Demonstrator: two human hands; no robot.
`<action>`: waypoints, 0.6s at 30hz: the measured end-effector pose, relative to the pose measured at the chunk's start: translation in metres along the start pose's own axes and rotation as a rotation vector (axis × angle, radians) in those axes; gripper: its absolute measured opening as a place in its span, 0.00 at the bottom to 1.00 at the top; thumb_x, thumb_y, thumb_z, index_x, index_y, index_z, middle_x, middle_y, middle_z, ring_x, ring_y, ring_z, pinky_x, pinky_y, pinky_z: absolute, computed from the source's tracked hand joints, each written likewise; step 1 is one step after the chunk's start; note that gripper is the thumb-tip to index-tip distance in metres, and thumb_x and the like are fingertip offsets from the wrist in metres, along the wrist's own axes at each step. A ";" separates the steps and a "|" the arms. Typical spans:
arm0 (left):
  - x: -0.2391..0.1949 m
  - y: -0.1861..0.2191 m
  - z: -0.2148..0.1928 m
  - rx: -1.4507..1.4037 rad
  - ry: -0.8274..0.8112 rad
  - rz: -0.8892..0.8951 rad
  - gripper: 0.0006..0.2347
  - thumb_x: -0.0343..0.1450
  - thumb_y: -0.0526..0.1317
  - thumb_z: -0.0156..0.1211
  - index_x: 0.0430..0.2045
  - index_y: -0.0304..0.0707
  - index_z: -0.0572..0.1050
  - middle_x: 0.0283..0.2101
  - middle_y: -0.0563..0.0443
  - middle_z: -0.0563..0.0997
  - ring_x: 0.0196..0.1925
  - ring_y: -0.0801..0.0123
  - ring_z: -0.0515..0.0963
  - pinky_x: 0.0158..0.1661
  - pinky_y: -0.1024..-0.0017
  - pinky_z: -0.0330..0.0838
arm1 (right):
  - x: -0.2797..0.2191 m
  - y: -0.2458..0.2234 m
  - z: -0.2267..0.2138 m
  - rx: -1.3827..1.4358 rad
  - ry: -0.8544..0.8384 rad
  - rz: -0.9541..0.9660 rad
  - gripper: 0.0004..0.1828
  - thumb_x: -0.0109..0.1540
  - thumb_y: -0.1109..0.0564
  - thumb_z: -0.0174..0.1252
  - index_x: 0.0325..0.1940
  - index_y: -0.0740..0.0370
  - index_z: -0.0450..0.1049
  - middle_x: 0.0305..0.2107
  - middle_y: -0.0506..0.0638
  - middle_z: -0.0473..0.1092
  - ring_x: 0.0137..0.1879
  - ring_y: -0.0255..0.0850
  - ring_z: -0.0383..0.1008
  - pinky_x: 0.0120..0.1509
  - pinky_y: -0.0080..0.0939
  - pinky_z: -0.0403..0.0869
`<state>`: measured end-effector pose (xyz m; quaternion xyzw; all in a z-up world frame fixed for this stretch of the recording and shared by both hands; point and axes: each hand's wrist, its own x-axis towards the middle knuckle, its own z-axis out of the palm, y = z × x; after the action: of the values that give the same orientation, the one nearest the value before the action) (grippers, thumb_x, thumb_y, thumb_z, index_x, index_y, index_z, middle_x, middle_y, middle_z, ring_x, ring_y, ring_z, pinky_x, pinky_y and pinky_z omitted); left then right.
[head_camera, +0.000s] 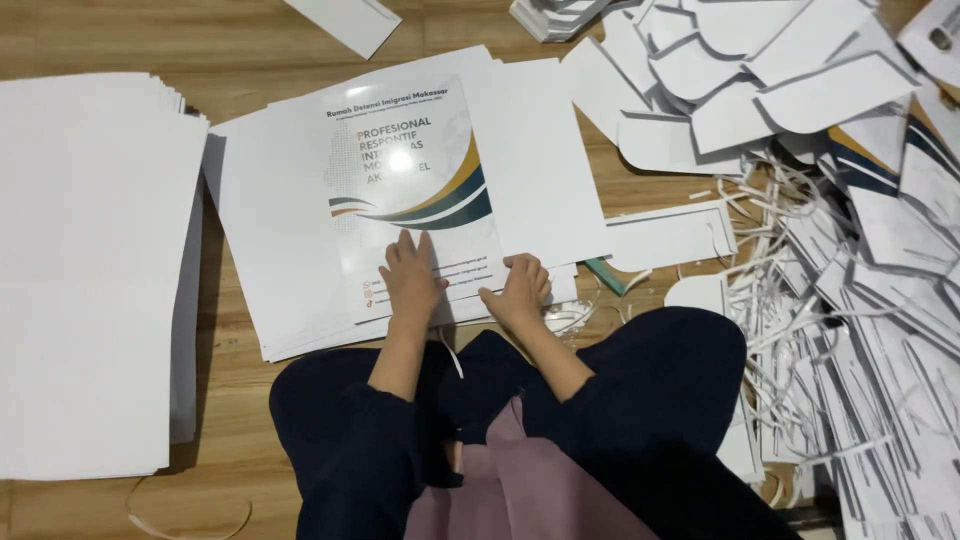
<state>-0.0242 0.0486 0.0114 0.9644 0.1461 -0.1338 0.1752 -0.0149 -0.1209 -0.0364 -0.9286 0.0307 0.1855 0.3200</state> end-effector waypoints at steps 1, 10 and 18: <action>-0.006 -0.006 0.008 0.004 0.004 0.012 0.34 0.56 0.39 0.67 0.57 0.42 0.58 0.61 0.39 0.53 0.60 0.43 0.53 0.52 0.40 0.56 | 0.004 0.007 0.007 0.006 0.011 0.003 0.36 0.44 0.45 0.66 0.50 0.56 0.57 0.49 0.50 0.48 0.59 0.50 0.44 0.63 0.53 0.41; -0.057 0.002 -0.019 -0.432 0.302 0.154 0.24 0.69 0.48 0.45 0.57 0.33 0.56 0.58 0.31 0.55 0.60 0.38 0.55 0.56 0.49 0.54 | -0.006 0.007 -0.152 0.856 0.073 0.022 0.22 0.53 0.58 0.59 0.49 0.67 0.65 0.27 0.54 0.60 0.16 0.44 0.70 0.18 0.36 0.68; -0.049 0.013 -0.016 0.136 -0.287 0.094 0.27 0.68 0.58 0.28 0.61 0.60 0.36 0.66 0.56 0.27 0.66 0.50 0.26 0.55 0.33 0.32 | -0.080 0.114 -0.399 0.035 0.911 -0.381 0.09 0.71 0.56 0.52 0.52 0.62 0.67 0.40 0.51 0.65 0.42 0.37 0.63 0.45 0.37 0.63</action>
<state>-0.0619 0.0316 0.0453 0.9509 0.0648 -0.2712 0.1345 0.0199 -0.4575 0.2162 -0.8989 0.0003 -0.3017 0.3177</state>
